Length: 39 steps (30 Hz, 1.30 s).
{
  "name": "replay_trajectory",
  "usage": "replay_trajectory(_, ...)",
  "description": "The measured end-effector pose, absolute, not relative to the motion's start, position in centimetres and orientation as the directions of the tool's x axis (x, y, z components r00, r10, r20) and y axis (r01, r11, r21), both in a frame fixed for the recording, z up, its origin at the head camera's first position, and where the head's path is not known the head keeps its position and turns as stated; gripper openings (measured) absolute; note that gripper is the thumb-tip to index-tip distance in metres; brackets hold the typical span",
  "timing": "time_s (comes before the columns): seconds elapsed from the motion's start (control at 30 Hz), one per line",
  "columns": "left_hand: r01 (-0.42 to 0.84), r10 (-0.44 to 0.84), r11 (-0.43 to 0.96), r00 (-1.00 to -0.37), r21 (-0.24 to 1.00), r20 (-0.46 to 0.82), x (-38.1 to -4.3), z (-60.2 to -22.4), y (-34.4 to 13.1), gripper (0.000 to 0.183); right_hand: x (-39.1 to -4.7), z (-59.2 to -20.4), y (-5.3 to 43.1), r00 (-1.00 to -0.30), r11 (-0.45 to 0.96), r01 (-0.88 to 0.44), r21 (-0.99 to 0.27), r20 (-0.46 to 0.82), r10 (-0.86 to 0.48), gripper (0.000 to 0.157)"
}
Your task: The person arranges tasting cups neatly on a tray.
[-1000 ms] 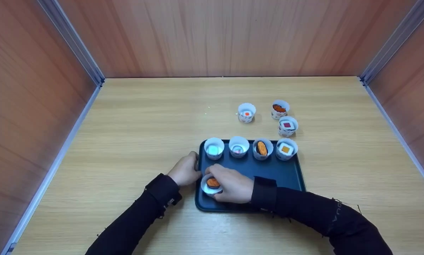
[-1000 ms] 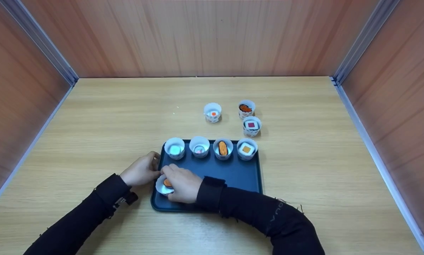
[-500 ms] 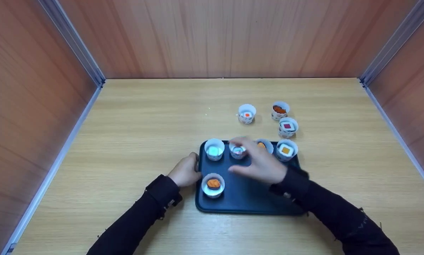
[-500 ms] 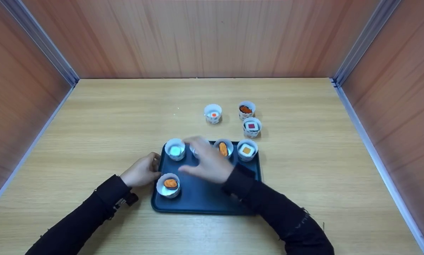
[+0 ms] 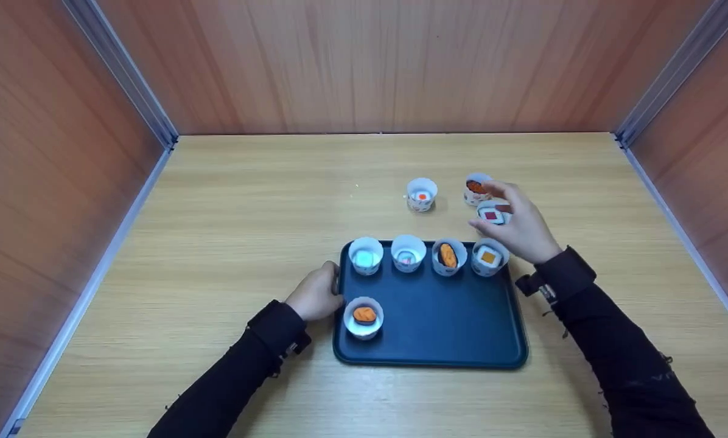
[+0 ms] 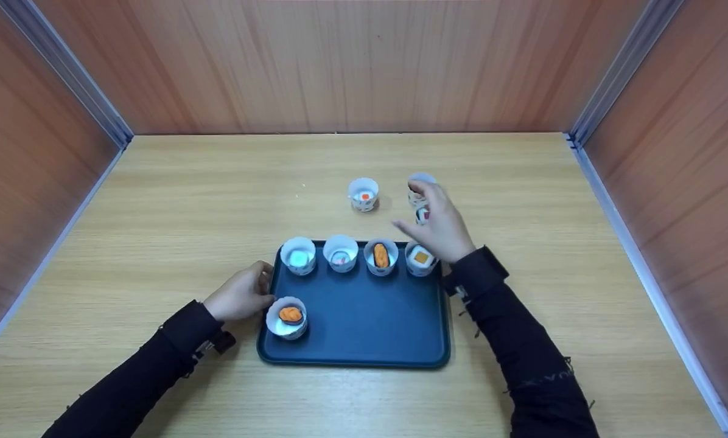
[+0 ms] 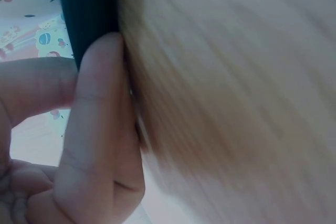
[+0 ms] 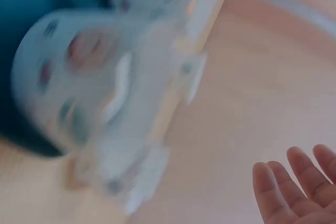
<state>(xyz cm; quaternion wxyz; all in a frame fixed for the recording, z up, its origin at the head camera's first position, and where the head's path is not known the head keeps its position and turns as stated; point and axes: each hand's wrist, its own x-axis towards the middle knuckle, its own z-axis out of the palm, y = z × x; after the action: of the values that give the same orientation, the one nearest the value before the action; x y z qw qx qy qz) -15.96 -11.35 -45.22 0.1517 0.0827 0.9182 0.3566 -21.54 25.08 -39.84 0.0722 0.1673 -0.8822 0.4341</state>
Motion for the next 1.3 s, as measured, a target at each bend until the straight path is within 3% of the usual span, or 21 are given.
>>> replay_trajectory(0.33,0.009,0.242,0.733,-0.938,0.680,-0.249,-16.1,-45.3,-11.3,0.039,-25.1,-42.2,28.0,-0.989,0.732,-0.123,-0.671,0.020,-0.148,0.087)
replay_trajectory(0.57,0.015,0.249,0.726,-0.937,0.687,-0.243,-15.9,-45.3,-11.2,0.038,-26.0,-43.4,27.7,-0.982,0.789,-0.002,-0.615,-0.146,-0.116,0.085)
replay_trajectory(0.83,0.045,0.264,0.725,-0.940,0.687,-0.218,-15.9,-45.3,-11.2,0.037,-26.4,-43.8,27.7,-0.986,0.773,0.021,-0.634,-0.141,-0.089,0.072)
replay_trajectory(1.3,0.051,0.275,0.725,-0.936,0.687,-0.221,-15.9,-45.2,-11.0,0.033,-25.1,-42.0,29.1,-0.997,0.785,-0.003,-0.619,-0.055,-0.048,0.067)
